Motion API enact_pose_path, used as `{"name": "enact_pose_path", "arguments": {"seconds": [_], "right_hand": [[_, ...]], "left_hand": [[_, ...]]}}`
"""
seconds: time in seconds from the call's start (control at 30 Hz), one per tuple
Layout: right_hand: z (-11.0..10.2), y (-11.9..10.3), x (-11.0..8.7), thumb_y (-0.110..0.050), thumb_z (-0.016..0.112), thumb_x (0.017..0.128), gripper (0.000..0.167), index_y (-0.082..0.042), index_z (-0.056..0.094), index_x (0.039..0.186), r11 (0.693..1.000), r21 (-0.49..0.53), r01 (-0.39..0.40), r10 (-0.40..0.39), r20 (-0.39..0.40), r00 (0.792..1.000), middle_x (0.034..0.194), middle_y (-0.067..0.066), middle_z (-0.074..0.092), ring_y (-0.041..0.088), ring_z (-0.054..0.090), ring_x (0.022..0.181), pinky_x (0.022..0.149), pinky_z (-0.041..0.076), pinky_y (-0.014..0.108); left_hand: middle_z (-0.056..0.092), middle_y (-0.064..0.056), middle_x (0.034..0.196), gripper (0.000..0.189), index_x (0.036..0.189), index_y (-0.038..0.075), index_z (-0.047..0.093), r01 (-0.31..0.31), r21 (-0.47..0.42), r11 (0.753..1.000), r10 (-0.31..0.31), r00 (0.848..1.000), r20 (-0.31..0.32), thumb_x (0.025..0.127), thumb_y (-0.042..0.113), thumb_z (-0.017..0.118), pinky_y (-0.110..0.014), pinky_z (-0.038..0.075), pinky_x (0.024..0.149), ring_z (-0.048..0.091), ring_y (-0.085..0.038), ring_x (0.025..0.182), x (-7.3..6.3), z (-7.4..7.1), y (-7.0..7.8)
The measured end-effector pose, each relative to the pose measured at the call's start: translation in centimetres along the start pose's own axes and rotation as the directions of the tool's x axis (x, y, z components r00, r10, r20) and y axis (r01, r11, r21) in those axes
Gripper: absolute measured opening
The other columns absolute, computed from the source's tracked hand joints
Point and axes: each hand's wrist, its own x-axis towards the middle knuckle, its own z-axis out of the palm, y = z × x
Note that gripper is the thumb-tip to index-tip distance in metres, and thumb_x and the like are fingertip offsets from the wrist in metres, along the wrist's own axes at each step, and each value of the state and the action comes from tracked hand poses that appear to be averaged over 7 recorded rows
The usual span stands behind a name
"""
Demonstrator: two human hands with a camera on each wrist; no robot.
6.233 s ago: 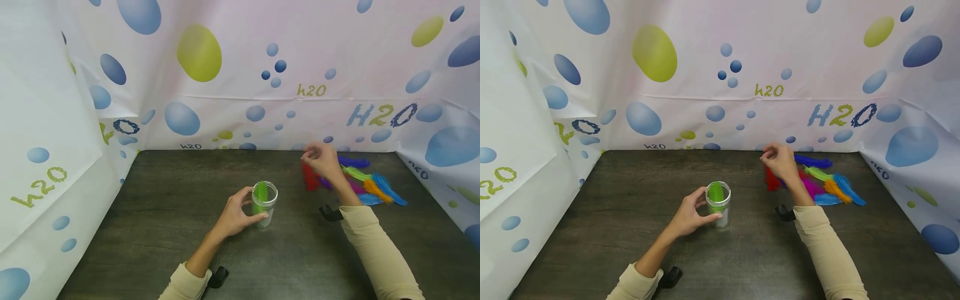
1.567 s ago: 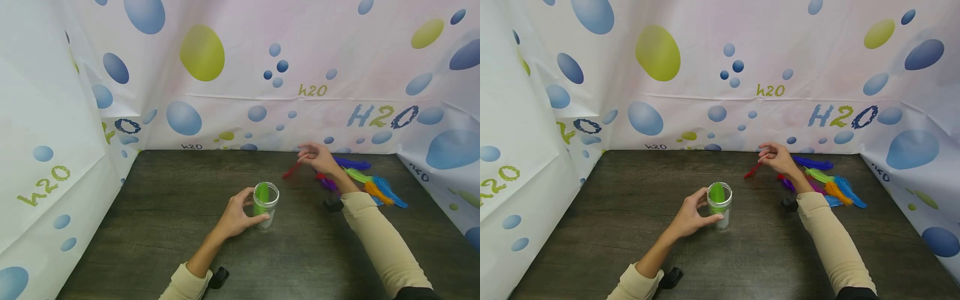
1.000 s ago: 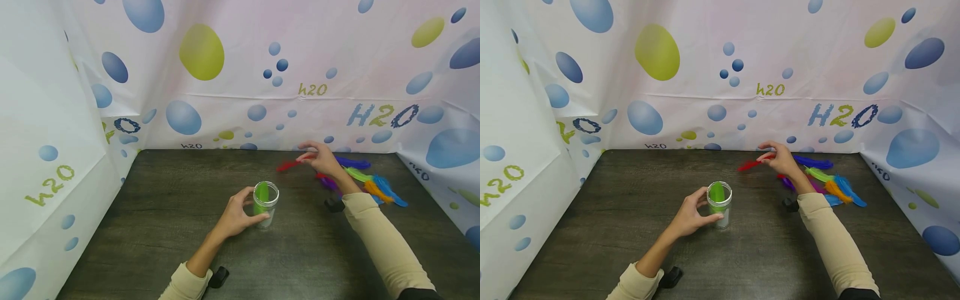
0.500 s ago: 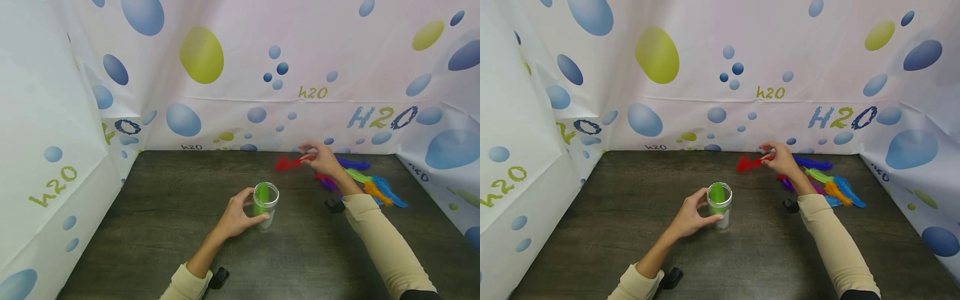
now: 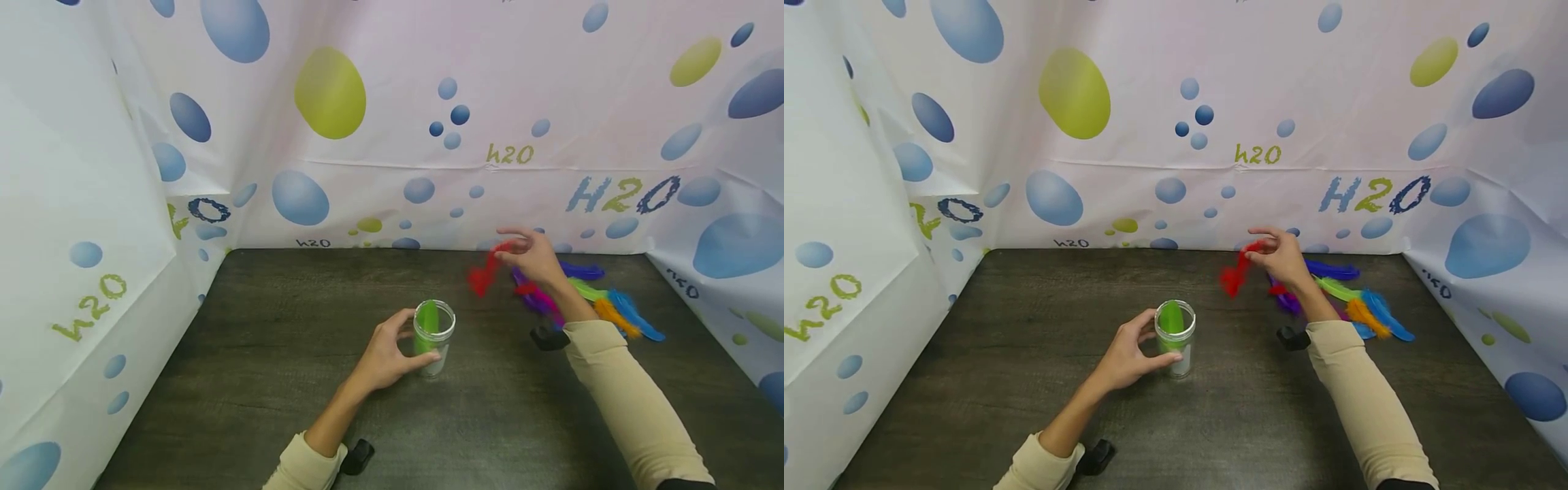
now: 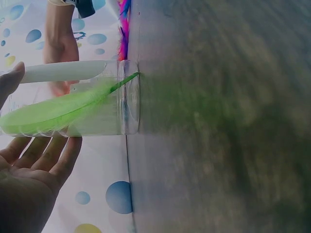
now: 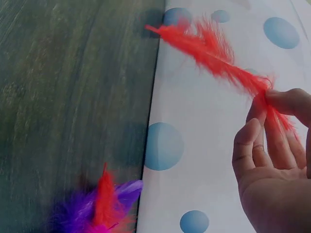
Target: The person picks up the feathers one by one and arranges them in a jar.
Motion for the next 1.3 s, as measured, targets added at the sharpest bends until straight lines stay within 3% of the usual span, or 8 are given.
{"name": "enact_pose_path", "arguments": {"seconds": [0.1,0.27,0.43,0.7,1.0,1.3], "right_hand": [[0.0,-0.3,0.0,0.008,0.070,0.094,0.044,0.005,0.057,0.136,0.998,0.067,0.008,-0.006,-0.025,1.000,0.098,-0.009,0.073,0.002,0.073,0.085,0.072,0.062,0.021],[-0.2,-1.0,-0.2,0.010,0.072,0.091,0.038,-0.016,0.067,0.118,0.979,0.202,-0.011,0.024,-0.062,0.998,0.088,-0.007,0.073,0.006,0.072,0.076,0.064,0.061,0.023],[-0.3,-1.6,-0.3,0.008,0.073,0.092,0.033,-0.020,0.071,0.108,0.949,0.315,-0.027,0.052,-0.071,0.996,0.082,-0.004,0.076,0.009,0.070,0.066,0.059,0.059,0.021],[-0.1,-2.2,-0.6,0.013,0.072,0.090,0.037,-0.021,0.075,0.102,0.930,0.367,0.019,0.028,-0.122,0.992,0.078,-0.005,0.074,0.008,0.073,0.070,0.063,0.062,0.024],[-0.3,-3.5,-1.3,0.000,0.079,0.090,0.024,-0.017,0.073,0.105,0.944,0.324,-0.059,0.119,-0.168,0.979,0.082,-0.009,0.078,0.005,0.074,0.074,0.063,0.060,0.020],[-0.2,-4.7,-1.8,-0.002,0.081,0.089,0.021,-0.013,0.071,0.104,0.937,0.343,-0.058,0.135,-0.204,0.970,0.081,-0.007,0.078,0.006,0.074,0.072,0.061,0.060,0.019]], "left_hand": [[0.068,-0.017,0.126,0.060,0.134,-0.003,0.059,0.002,-0.002,1.000,-0.002,1.000,0.000,0.082,0.008,0.088,-0.034,0.058,0.099,0.065,-0.034,0.121,0.0,0.0,0.1],[0.068,-0.017,0.127,0.060,0.134,-0.003,0.059,0.010,-0.004,1.000,-0.010,1.000,0.001,0.083,0.009,0.088,-0.034,0.058,0.099,0.065,-0.033,0.122,0.1,-0.1,0.2],[0.068,-0.017,0.126,0.060,0.134,-0.003,0.059,0.013,-0.002,1.000,-0.013,1.000,0.001,0.083,0.009,0.088,-0.035,0.058,0.099,0.065,-0.033,0.122,0.1,-0.1,0.3],[0.068,-0.017,0.126,0.060,0.134,-0.002,0.060,0.017,0.003,1.000,-0.017,1.000,0.000,0.083,0.009,0.088,-0.035,0.058,0.099,0.064,-0.033,0.122,0.0,-0.1,0.3],[0.067,-0.017,0.127,0.059,0.134,-0.002,0.059,0.017,0.003,1.000,-0.017,1.000,0.003,0.083,0.009,0.088,-0.035,0.058,0.100,0.064,-0.034,0.123,0.0,-0.1,0.3],[0.067,-0.017,0.128,0.059,0.134,-0.002,0.059,0.022,-0.003,1.000,-0.022,1.000,0.002,0.083,0.009,0.088,-0.035,0.058,0.100,0.062,-0.034,0.124,0.0,-0.1,0.1]]}}
